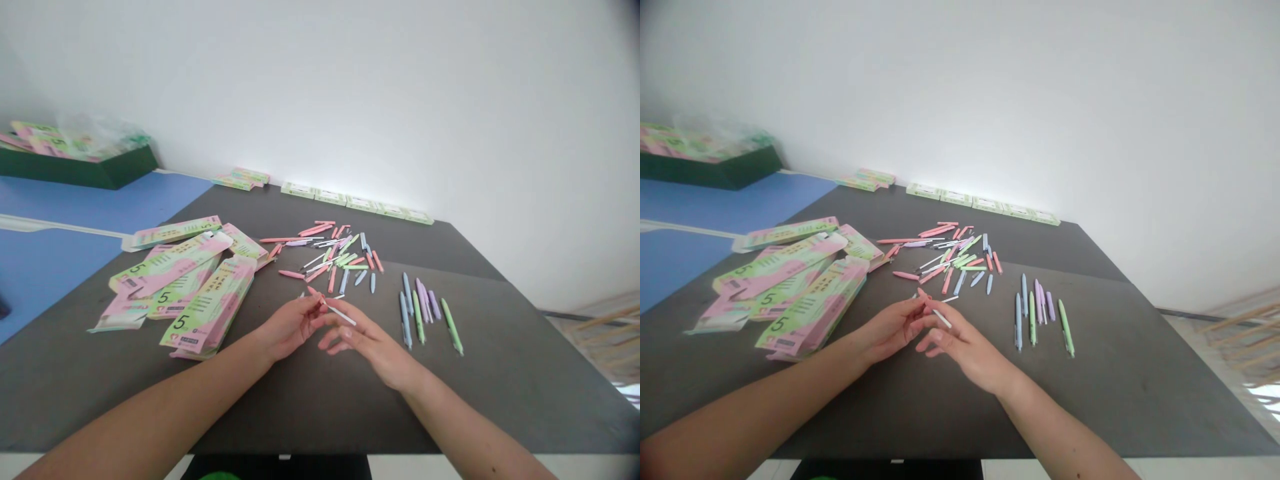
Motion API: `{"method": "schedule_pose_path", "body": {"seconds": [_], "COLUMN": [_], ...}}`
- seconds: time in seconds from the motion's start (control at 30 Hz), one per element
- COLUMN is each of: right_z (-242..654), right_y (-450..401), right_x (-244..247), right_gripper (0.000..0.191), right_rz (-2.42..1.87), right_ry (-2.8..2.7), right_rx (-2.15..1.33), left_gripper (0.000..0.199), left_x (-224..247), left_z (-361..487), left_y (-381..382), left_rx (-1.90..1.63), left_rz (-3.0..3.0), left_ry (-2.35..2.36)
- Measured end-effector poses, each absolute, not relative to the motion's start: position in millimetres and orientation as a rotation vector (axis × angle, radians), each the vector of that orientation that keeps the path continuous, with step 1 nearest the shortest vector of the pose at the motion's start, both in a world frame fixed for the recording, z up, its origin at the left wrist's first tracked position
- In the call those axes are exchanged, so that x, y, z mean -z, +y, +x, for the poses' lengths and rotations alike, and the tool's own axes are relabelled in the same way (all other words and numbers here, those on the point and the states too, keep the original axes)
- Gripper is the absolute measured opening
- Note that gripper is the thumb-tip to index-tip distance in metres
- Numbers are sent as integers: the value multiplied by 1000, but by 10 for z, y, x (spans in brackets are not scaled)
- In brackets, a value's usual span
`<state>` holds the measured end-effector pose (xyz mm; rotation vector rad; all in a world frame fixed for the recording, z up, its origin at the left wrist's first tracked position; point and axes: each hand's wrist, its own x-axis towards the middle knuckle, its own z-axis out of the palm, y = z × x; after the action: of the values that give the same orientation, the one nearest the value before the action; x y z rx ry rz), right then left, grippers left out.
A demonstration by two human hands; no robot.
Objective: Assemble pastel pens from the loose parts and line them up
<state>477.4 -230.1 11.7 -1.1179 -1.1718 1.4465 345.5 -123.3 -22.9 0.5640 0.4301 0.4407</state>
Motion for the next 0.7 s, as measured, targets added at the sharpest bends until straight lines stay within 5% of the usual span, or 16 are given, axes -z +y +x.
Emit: {"method": "schedule_pose_path", "body": {"seconds": [0.17, 0.33, 0.5, 0.7], "right_z": [4756, 4754, 4728, 5153], "right_y": [-2276, -2263, -2328, -2132], "right_x": [-21, 11, 58, -46], "right_gripper": [47, 44, 58, 29], "right_rz": [-1355, -1773, -1677, -1765], "right_ry": [-1424, -1657, -1628, -1262], "right_rx": [-1179, -623, -622, -408], "left_gripper": [28, 7, 9, 9], "left_x": [218, 226, 194, 215], "left_z": [3460, 3484, 3465, 3457], "left_y": [-1317, -1361, -1310, -1179], "left_rx": [-291, -406, -435, -596], "left_rz": [695, 540, 502, 428], "left_ry": [283, 441, 431, 548]}}
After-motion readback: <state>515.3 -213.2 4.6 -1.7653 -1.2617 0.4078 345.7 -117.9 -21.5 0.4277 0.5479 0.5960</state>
